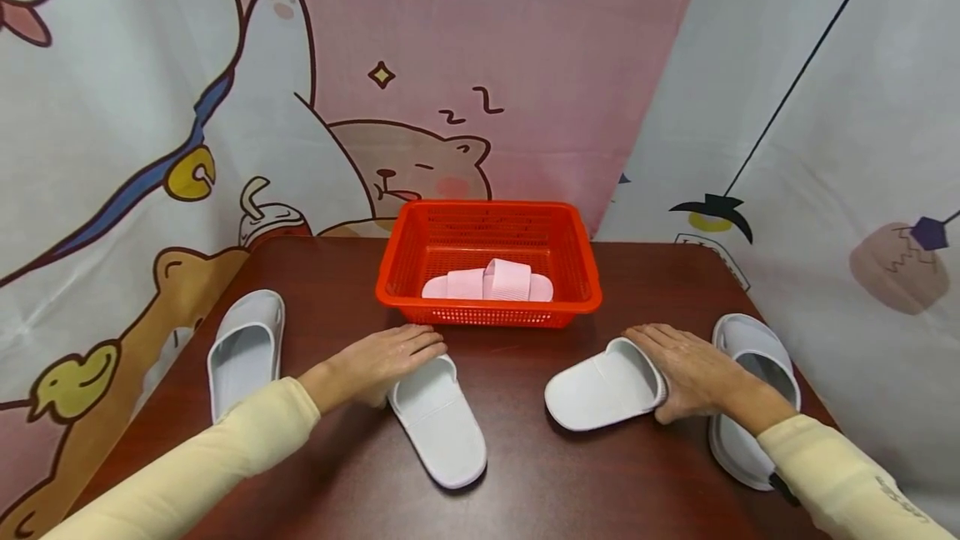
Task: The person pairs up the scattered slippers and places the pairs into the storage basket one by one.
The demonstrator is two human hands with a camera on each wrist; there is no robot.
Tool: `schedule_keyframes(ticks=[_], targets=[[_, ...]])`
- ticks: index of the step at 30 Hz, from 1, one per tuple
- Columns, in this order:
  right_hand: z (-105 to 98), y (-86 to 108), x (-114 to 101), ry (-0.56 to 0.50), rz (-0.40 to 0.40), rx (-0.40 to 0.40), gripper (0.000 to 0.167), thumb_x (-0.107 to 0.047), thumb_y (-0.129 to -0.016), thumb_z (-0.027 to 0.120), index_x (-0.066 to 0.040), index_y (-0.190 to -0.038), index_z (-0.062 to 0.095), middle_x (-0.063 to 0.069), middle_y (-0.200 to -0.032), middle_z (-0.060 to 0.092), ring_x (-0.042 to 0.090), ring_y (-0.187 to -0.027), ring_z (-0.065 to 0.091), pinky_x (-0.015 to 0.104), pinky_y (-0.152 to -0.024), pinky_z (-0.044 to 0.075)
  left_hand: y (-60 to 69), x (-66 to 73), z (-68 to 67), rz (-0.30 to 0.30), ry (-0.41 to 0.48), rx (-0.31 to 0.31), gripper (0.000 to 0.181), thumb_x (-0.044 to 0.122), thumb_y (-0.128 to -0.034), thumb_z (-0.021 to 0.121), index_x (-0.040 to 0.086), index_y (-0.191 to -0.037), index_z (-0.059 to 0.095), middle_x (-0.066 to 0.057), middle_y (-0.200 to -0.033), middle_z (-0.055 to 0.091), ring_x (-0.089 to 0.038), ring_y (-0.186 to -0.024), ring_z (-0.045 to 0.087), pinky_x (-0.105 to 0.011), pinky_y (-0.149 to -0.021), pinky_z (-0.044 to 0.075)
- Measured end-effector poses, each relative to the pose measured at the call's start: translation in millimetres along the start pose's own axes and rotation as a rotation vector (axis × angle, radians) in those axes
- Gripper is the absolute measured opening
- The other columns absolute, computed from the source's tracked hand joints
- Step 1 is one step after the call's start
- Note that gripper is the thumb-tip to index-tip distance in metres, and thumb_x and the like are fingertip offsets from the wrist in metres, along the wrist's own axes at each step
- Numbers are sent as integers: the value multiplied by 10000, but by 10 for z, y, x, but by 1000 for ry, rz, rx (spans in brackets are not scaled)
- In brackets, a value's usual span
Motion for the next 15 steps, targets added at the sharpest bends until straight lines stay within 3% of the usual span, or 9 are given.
schedule_keyframes(ticks=[5, 11, 15], targets=[[20, -7, -12, -10, 26, -8, 1082, -412, -477, 905, -59, -1417, 500, 78, -1333, 569, 299, -1188, 532, 569, -945, 472, 47, 15, 0, -23, 66, 23, 1058, 258, -535, 932, 40, -1462, 473, -116, -1410, 530, -300, -1322, 483, -394, -1115, 366], [-15, -16, -39, -7, 36, -3, 1071, -433, -492, 905, -90, -1415, 484, 60, -1328, 555, 284, -1170, 527, 548, -914, 486, 54, 27, -36, -74, 51, -24, 1105, 314, -542, 940, 60, -1494, 439, -112, -1443, 515, -308, -1331, 479, -423, -1084, 402], [-26, -31, -66, -12, 31, 4, 1054, -440, -510, 903, -97, -1415, 486, 66, -1328, 558, 288, -1169, 529, 551, -903, 494, 72, 30, -38, -91, 61, -5, 1122, 366, -517, 957, 65, -1474, 456, -114, -1414, 524, -297, -1300, 498, -430, -1051, 433]])
Point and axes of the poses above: each hand's wrist, its own y-axis away from the middle knuckle, its own z-axis out of the palm, x = y × z, the point moved 1 cm from there along -y, towards the middle knuckle
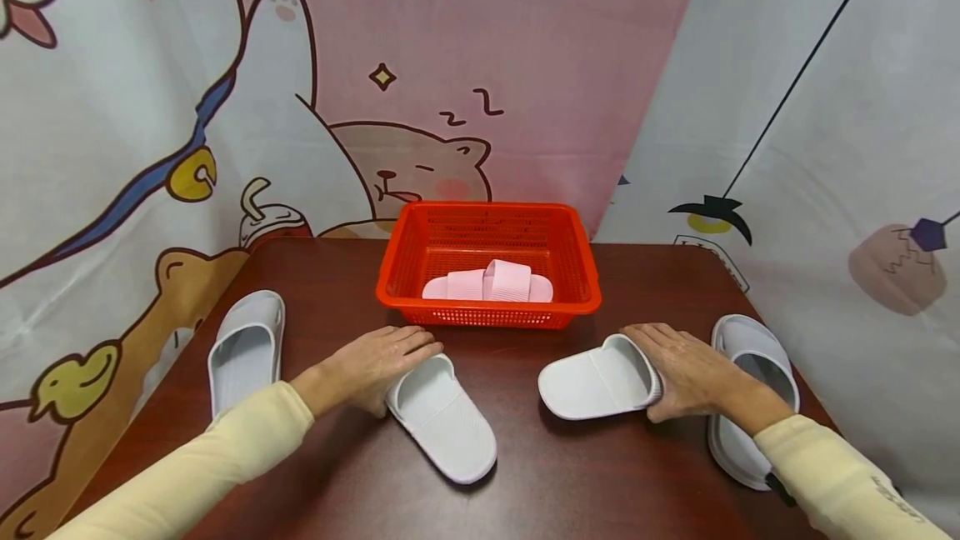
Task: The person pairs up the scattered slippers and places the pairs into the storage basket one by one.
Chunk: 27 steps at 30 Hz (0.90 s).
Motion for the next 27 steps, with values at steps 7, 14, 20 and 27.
schedule_keyframes(ticks=[7, 14, 20, 27], targets=[[6, -20, -28, -5, -9, 5, 1095, -458, -525, 904, -24, -1427, 462, 128, -1347, 556, 316, -1173, 540, 564, -931, 486, 32, -4, -3, -48, 76, 2, 1142, 384, -499, 982, 14, -1437, 446, -163, -1375, 506, -314, -1294, 492, -435, -1099, 389], [7, -24, -51, -13, 14, -19, 1111, -462, -559, 897, 6, -1453, 432, 173, -1390, 539, 346, -1212, 535, 596, -985, 453, 40, -8, -2, -61, 95, -8, 1128, 366, -516, 972, -11, -1428, 425, -181, -1383, 501, -334, -1310, 484, -438, -1122, 357], [6, -36, -55, -14, 26, -6, 1090, -467, -561, 897, -46, -1455, 439, 136, -1380, 547, 325, -1207, 530, 602, -971, 457, 47, -10, -11, -79, 88, -25, 1134, 397, -524, 969, 5, -1435, 421, -156, -1383, 524, -328, -1314, 485, -462, -1101, 380], [8, -52, -71, -25, 32, 8, 1119, -474, -550, 901, -79, -1484, 429, 96, -1388, 547, 293, -1214, 516, 597, -975, 455, 42, 7, -6, -91, 85, -32, 1172, 495, -517, 951, 24, -1453, 425, -107, -1363, 545, -294, -1272, 496, -457, -1052, 412]])
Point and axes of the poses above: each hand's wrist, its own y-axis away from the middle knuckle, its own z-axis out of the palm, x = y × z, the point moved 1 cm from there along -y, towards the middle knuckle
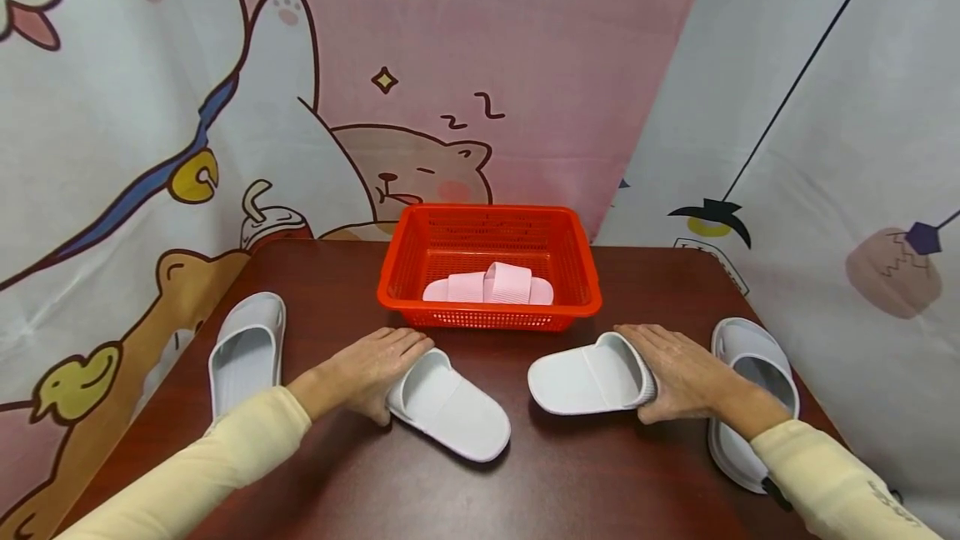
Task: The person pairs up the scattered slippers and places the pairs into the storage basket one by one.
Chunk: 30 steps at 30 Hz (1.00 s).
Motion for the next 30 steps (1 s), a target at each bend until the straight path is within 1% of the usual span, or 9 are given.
schedule_keyframes(ticks=[5, 9, 13, 17, 19, 26, 30], targets=[[8, -5, -9, 14, -19, 35, 1125, -485, -545, 901, -65, -1479, 434, 102, -1373, 554, 296, -1198, 520, 585, -946, 474, 0, 17, 10, -4, -4, 13, 1184, 577, -521, 907, 21, -1456, 437, -92, -1357, 552, -269, -1247, 505, -440, -1029, 420], [8, -18, -11, 12, -7, 24, 1115, -497, -558, 895, -91, -1485, 426, 82, -1370, 552, 281, -1197, 515, 568, -950, 477, 3, 28, 16, -6, -11, 28, 1164, 615, -526, 876, 33, -1438, 445, -88, -1334, 558, -256, -1221, 512, -430, -1006, 433], [5, -29, -17, 10, 1, 17, 1118, -507, -560, 892, -93, -1490, 430, 77, -1374, 552, 270, -1197, 516, 546, -944, 483, 1, 31, 20, -8, 0, 30, 1146, 614, -526, 873, 43, -1425, 449, -80, -1308, 562, -247, -1195, 515, -426, -987, 444], [1, -36, -30, 11, 6, 15, 1115, -515, -566, 887, -84, -1490, 438, 79, -1384, 550, 266, -1193, 516, 533, -934, 492, -1, 31, 19, -12, 9, 19, 1146, 620, -533, 872, 35, -1424, 451, -86, -1302, 564, -253, -1188, 521, -430, -1003, 444], [-1, -38, -37, 10, 5, 19, 1108, -515, -569, 886, -79, -1486, 443, 79, -1382, 553, 264, -1189, 519, 533, -928, 496, -4, 28, 22, -9, 14, 22, 1147, 621, -530, 873, 28, -1418, 452, -90, -1295, 564, -259, -1182, 530, -432, -1018, 441], [-3, -45, -60, 7, -23, 53, 1083, -517, -583, 886, -70, -1473, 461, 66, -1357, 564, 252, -1159, 531, 519, -905, 508, -24, 28, 28, 14, 79, 76, 1124, 572, -504, 902, 34, -1379, 446, -68, -1241, 536, -222, -1135, 554, -373, -1033, 444], [-13, -53, -85, 8, -19, 42, 1079, -540, -610, 870, -62, -1480, 449, 75, -1377, 554, 261, -1174, 526, 530, -924, 500, -22, 36, 28, 3, 69, 78, 1119, 579, -511, 896, 33, -1376, 443, -61, -1224, 553, -219, -1103, 575, -378, -995, 470]])
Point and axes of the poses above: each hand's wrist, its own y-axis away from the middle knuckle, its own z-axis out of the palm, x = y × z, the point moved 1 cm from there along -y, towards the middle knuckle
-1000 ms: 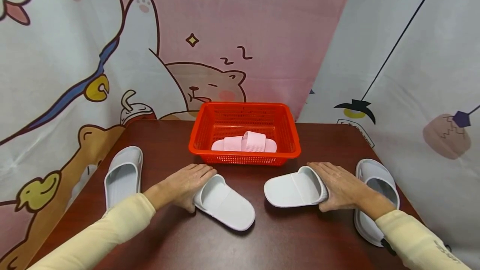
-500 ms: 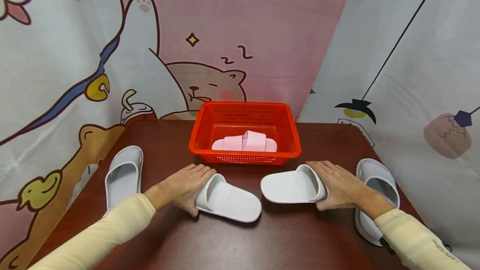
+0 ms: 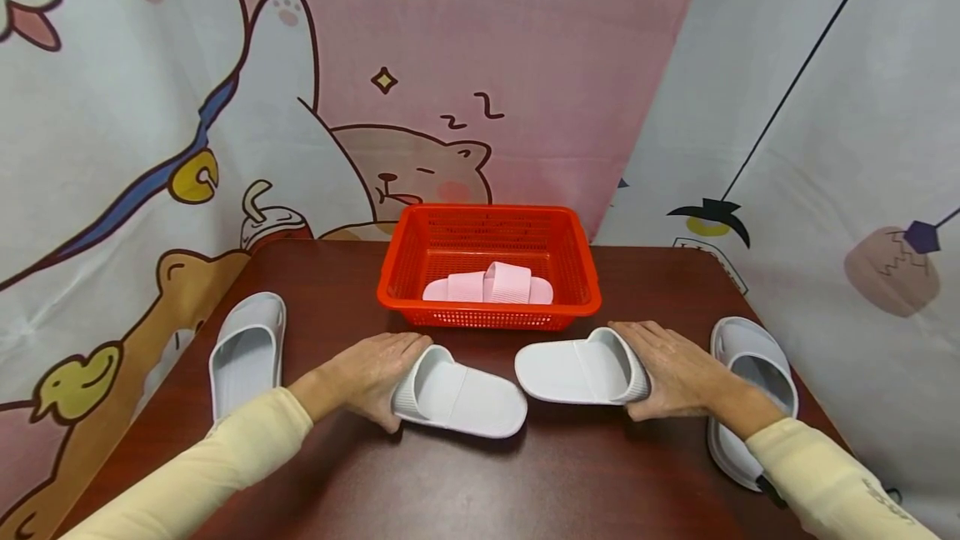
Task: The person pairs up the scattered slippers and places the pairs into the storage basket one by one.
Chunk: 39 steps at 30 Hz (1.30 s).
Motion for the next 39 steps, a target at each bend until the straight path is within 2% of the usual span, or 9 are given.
schedule_keyframes(ticks=[6, 14, 28, 39], targets=[[-11, -13, -37, 0, 16, -20, 1085, -553, -617, 864, -64, -1486, 437, 89, -1391, 543, 274, -1188, 517, 548, -941, 492, 8, 25, 2, -11, -47, 1, 1113, 622, -514, 866, 29, -1366, 465, -50, -1159, 571, -218, -1026, 587, -381, -910, 500], [-18, -10, -76, 5, -4, -7, 1099, -538, -603, 874, -54, -1487, 435, 85, -1383, 540, 262, -1170, 513, 526, -924, 502, -2, 61, -6, -24, -94, 4, 1098, 677, -551, 818, 30, -1372, 481, -78, -1174, 592, -248, -1039, 585, -408, -929, 492], [-10, -47, -179, 13, -6, 26, 1095, -539, -585, 877, -69, -1470, 434, 69, -1328, 530, 247, -1112, 489, 509, -878, 523, -28, 122, 12, -31, -144, 97, 1071, 735, -578, 756, 14, -1335, 522, -108, -1149, 631, -266, -1015, 612, -382, -910, 503], [-12, -123, -249, 45, -57, 54, 1045, -546, -585, 855, -57, -1428, 481, 72, -1279, 551, 229, -1063, 486, 447, -832, 527, -65, 156, -9, -57, -141, 142, 1045, 705, -546, 779, 9, -1291, 547, -96, -1099, 632, -261, -975, 596, -381, -866, 505]])
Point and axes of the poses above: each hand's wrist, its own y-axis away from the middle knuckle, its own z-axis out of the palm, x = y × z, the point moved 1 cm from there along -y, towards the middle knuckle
